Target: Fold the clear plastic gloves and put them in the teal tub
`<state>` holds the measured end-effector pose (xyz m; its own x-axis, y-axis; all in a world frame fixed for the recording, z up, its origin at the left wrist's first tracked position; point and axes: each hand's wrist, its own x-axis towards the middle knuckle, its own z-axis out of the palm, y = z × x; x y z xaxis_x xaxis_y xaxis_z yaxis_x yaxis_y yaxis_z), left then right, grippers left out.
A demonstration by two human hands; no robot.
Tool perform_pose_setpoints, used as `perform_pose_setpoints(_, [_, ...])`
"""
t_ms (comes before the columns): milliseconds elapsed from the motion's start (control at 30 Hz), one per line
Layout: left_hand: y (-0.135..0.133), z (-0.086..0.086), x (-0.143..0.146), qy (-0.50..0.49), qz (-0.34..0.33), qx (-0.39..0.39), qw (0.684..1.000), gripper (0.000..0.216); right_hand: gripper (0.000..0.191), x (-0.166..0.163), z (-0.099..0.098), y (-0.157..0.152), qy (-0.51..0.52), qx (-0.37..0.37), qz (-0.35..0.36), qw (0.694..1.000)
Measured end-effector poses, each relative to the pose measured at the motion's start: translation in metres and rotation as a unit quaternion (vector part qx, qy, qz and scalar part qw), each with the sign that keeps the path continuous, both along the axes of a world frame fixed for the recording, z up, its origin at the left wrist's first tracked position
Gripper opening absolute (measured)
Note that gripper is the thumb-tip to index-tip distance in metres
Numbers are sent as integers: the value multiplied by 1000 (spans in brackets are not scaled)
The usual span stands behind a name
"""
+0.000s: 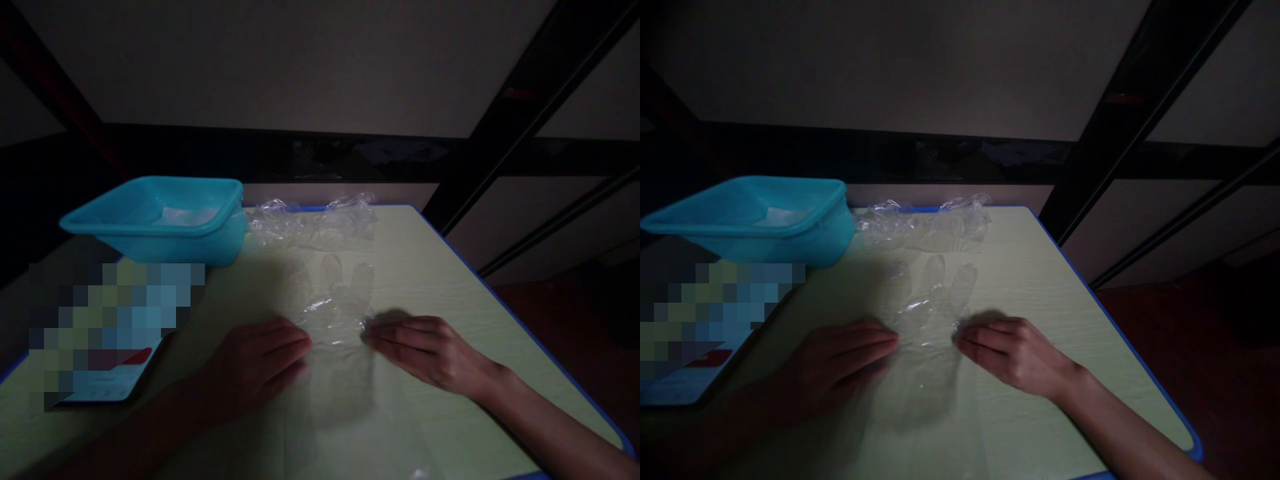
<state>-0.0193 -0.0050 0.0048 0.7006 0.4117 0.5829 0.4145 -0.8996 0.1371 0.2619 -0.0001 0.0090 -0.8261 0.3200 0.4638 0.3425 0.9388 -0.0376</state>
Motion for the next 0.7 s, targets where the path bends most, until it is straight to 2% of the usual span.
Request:
perform_pose_setpoints(167, [2,-4,-1,-5,31,-24,999,11,26,-1,4,1,26,-18,3,1000])
perform_pose_setpoints(400, [6,0,-2,-42,45,-55,997,15,27,-2,8,3,40,-53,-8,998])
perform_pose_setpoints(500, [7,1,-3,-57,46,-93,993,19,30,-1,7,5,60,-122,-17,991])
perform_pose_setpoints(600, [8,4,-3,-50,67,-180,980,21,31,-1,8,7,84,-212,-38,973])
perform_pose_setpoints(700, [9,7,-1,-44,141,-301,942,21,24,-3,10,9,102,-348,-101,927])
